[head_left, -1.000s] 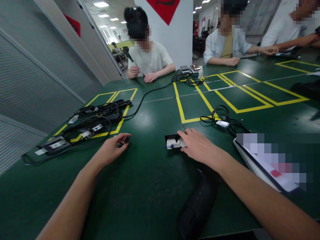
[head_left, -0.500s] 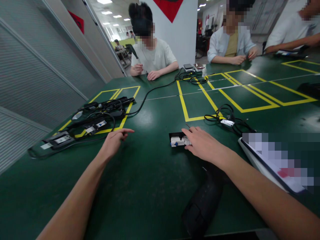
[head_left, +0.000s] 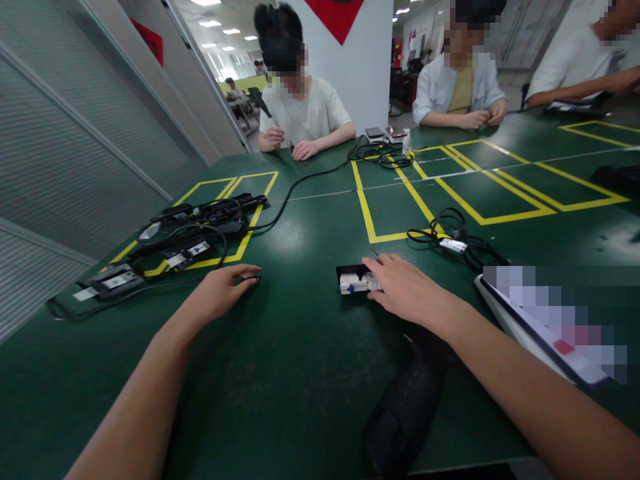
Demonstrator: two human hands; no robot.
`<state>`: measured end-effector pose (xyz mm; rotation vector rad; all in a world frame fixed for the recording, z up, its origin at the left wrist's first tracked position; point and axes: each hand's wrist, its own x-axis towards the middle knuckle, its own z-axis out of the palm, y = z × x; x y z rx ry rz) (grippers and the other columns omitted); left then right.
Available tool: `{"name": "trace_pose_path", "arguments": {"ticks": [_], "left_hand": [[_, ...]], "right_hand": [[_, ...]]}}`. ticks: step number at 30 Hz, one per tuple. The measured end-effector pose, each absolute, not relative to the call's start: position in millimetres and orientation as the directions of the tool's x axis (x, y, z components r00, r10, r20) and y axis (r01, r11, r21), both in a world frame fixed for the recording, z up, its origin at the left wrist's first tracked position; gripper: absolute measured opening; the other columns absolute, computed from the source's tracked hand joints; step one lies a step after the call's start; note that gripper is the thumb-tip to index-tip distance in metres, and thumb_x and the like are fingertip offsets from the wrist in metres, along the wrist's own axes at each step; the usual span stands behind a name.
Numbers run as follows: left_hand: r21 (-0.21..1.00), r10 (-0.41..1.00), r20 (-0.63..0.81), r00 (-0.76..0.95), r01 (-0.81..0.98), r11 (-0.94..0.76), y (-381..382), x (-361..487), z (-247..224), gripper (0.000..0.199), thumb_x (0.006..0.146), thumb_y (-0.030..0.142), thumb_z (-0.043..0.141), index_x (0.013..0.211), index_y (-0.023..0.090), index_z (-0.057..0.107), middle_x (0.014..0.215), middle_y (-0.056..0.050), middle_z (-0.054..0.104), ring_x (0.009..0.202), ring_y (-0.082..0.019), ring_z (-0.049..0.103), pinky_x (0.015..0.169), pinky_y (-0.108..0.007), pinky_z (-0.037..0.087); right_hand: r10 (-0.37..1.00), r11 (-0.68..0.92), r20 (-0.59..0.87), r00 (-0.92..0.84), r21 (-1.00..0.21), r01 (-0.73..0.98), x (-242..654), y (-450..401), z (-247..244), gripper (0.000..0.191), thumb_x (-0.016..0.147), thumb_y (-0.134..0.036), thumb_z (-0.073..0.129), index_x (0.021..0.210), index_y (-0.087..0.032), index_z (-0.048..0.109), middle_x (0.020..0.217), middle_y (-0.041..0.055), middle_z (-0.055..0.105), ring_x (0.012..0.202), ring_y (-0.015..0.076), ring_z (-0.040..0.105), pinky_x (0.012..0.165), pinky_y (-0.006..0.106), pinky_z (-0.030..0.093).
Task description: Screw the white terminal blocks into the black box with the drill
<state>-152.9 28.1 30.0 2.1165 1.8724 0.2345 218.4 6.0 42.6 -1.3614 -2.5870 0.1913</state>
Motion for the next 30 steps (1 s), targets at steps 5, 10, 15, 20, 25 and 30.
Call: {"name": "trace_pose_path", "arguments": {"ticks": [5, 10, 15, 20, 25, 30], "left_hand": [[0.313, 0.977, -0.161, 0.140, 0.946, -0.084, 24.2, -163.3, 42.5, 0.036, 0.084, 0.043, 0.050, 0.100, 0.014, 0.064, 0.102, -0.004, 0.067, 0.095, -0.022, 0.059, 0.091, -0.035, 0.040], [0.229, 0.959, -0.257, 0.121, 0.972, -0.061, 18.0, -175.8, 49.8, 0.037, 0.086, 0.041, 0.045, 0.102, 0.012, 0.061, 0.102, -0.004, 0.066, 0.095, -0.023, 0.059, 0.089, -0.036, 0.041], [0.175, 0.963, -0.239, 0.124, 0.981, -0.083, 14.7, -182.5, 45.9, 0.036, 0.084, 0.038, 0.046, 0.107, 0.012, 0.057, 0.106, -0.005, 0.061, 0.098, -0.024, 0.057, 0.090, -0.037, 0.042], [0.181, 0.975, -0.159, 0.157, 0.975, -0.128, 15.7, -171.9, 42.7, 0.041, 0.086, 0.037, 0.045, 0.119, 0.012, 0.048, 0.117, -0.007, 0.054, 0.105, -0.025, 0.054, 0.094, -0.041, 0.040], [0.237, 0.952, 0.128, 0.277, 0.924, -0.301, 11.5, -113.9, 39.4, 0.037, 0.089, 0.041, 0.043, 0.116, 0.017, 0.050, 0.119, -0.007, 0.051, 0.111, -0.026, 0.050, 0.097, -0.045, 0.039], [0.435, 0.836, 0.303, 0.457, 0.714, -0.548, -7.2, -39.9, 27.4, 0.057, 0.077, 0.042, 0.064, 0.126, 0.025, 0.042, 0.138, -0.009, 0.040, 0.127, -0.028, 0.038, 0.104, -0.048, 0.034]], "right_hand": [[0.827, 0.562, 0.122, -0.549, -0.214, 0.799, 217.2, 5.3, 42.6, 0.052, 0.077, -0.028, 0.064, 0.125, -0.013, 0.049, 0.106, 0.0155, 0.060, 0.098, 0.0307, 0.054, 0.081, 0.042, 0.046], [0.824, 0.566, 0.125, -0.553, -0.225, 0.793, 216.2, 4.7, 44.6, 0.052, 0.077, -0.027, 0.065, 0.125, -0.013, 0.050, 0.107, 0.0155, 0.060, 0.099, 0.0310, 0.054, 0.083, 0.043, 0.046], [0.826, 0.563, 0.130, -0.548, -0.231, 0.794, 217.2, 4.8, 44.3, 0.051, 0.078, -0.028, 0.063, 0.125, -0.013, 0.050, 0.107, 0.0160, 0.060, 0.099, 0.0312, 0.054, 0.082, 0.044, 0.046], [0.826, 0.563, 0.131, -0.549, -0.241, 0.791, 216.6, 3.1, 44.9, 0.052, 0.078, -0.027, 0.063, 0.126, -0.012, 0.050, 0.107, 0.0164, 0.060, 0.100, 0.0310, 0.053, 0.084, 0.045, 0.046], [0.786, 0.617, 0.211, -0.581, -0.210, 0.758, 214.7, 2.0, 47.6, 0.051, 0.078, -0.027, 0.062, 0.124, -0.009, 0.052, 0.108, 0.0166, 0.059, 0.104, 0.0316, 0.050, 0.090, 0.046, 0.041], [0.710, 0.700, 0.232, -0.665, -0.344, 0.626, 210.3, 0.0, 49.1, 0.038, 0.086, -0.029, 0.052, 0.121, -0.015, 0.056, 0.105, 0.0124, 0.061, 0.097, 0.0247, 0.055, 0.085, 0.039, 0.044]]}}
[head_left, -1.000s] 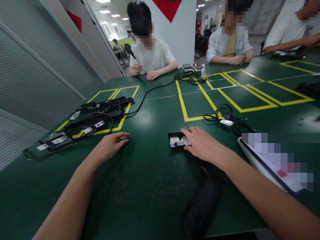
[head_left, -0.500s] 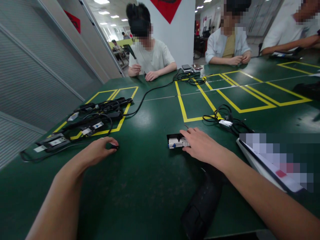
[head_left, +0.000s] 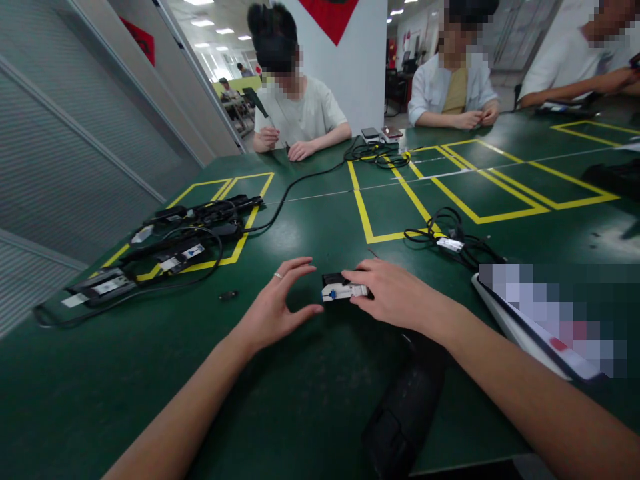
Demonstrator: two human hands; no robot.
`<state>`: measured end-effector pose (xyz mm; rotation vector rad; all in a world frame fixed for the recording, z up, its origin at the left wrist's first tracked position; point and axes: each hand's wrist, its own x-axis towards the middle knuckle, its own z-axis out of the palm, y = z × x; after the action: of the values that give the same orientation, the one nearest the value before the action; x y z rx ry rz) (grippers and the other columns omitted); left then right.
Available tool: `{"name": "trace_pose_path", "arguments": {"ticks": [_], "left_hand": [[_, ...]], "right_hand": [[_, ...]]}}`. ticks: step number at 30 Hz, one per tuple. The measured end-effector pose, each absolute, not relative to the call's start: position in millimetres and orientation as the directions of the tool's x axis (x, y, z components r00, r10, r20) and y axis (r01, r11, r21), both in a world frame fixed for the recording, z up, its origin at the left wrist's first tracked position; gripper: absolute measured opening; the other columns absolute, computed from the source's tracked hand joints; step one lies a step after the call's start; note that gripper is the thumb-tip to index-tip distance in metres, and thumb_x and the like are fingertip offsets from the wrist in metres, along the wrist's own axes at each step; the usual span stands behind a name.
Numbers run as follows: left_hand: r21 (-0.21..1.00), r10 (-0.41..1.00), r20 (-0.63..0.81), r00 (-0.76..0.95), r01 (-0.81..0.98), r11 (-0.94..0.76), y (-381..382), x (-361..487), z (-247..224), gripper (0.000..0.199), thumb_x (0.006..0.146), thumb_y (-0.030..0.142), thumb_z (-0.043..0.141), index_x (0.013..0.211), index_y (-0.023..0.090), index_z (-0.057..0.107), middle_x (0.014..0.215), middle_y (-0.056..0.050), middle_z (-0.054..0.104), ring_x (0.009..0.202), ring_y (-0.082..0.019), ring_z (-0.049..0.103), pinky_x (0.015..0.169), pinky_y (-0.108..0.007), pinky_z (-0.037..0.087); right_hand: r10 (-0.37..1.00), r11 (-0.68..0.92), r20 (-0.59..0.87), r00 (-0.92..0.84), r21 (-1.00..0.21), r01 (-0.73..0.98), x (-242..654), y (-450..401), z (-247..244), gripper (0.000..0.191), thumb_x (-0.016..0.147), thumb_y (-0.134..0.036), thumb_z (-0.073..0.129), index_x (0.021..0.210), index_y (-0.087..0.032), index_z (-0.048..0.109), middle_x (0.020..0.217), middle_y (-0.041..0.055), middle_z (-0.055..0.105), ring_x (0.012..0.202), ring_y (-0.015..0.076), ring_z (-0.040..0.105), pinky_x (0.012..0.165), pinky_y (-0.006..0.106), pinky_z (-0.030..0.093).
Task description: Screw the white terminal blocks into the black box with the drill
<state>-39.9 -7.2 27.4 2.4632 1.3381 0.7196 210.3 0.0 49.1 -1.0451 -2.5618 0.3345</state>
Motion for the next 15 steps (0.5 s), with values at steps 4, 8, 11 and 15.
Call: {"name": "trace_pose_path", "arguments": {"ticks": [4, 8, 11, 15], "left_hand": [[0.584, 0.804, 0.263, 0.533, 0.575, -0.572, -16.1, -11.1, 16.3, 0.059, 0.075, 0.038, 0.068, 0.126, 0.025, 0.041, 0.129, -0.010, 0.049, 0.118, -0.027, 0.047, 0.098, -0.044, 0.041], [0.644, 0.835, 0.156, 0.527, 0.587, -0.490, -14.6, -11.4, 16.4, 0.054, 0.076, 0.035, 0.067, 0.124, 0.025, 0.044, 0.115, -0.006, 0.058, 0.104, -0.022, 0.056, 0.090, -0.039, 0.047], [0.600, 0.864, 0.086, 0.495, 0.667, -0.442, -13.9, -22.7, 25.1, 0.044, 0.078, 0.036, 0.064, 0.119, 0.026, 0.050, 0.116, -0.005, 0.059, 0.106, -0.023, 0.056, 0.093, -0.042, 0.045], [0.503, 0.917, -0.019, 0.399, 0.796, -0.336, -15.0, -37.6, 41.6, 0.053, 0.075, 0.046, 0.063, 0.122, 0.026, 0.048, 0.117, -0.006, 0.060, 0.104, -0.027, 0.058, 0.090, -0.045, 0.046]], "right_hand": [[0.642, 0.744, 0.240, -0.728, -0.422, 0.518, 203.2, -4.4, 51.9, 0.025, 0.090, -0.028, 0.047, 0.104, -0.017, 0.064, 0.099, 0.0094, 0.062, 0.092, 0.0205, 0.057, 0.082, 0.035, 0.044], [0.631, 0.762, 0.330, -0.702, -0.434, 0.481, 197.9, -8.0, 59.8, 0.020, 0.089, -0.024, 0.049, 0.096, -0.012, 0.063, 0.098, 0.0106, 0.062, 0.098, 0.0217, 0.053, 0.089, 0.036, 0.040], [0.679, 0.722, 0.403, -0.614, -0.521, 0.456, 198.9, -7.1, 65.6, 0.020, 0.090, -0.023, 0.047, 0.103, -0.012, 0.058, 0.100, 0.0094, 0.061, 0.096, 0.0196, 0.053, 0.086, 0.032, 0.042], [0.764, 0.641, 0.420, -0.490, -0.574, 0.509, 204.2, -3.2, 68.2, 0.021, 0.092, -0.023, 0.043, 0.106, -0.012, 0.054, 0.100, 0.0093, 0.061, 0.091, 0.0190, 0.054, 0.079, 0.031, 0.043]]}}
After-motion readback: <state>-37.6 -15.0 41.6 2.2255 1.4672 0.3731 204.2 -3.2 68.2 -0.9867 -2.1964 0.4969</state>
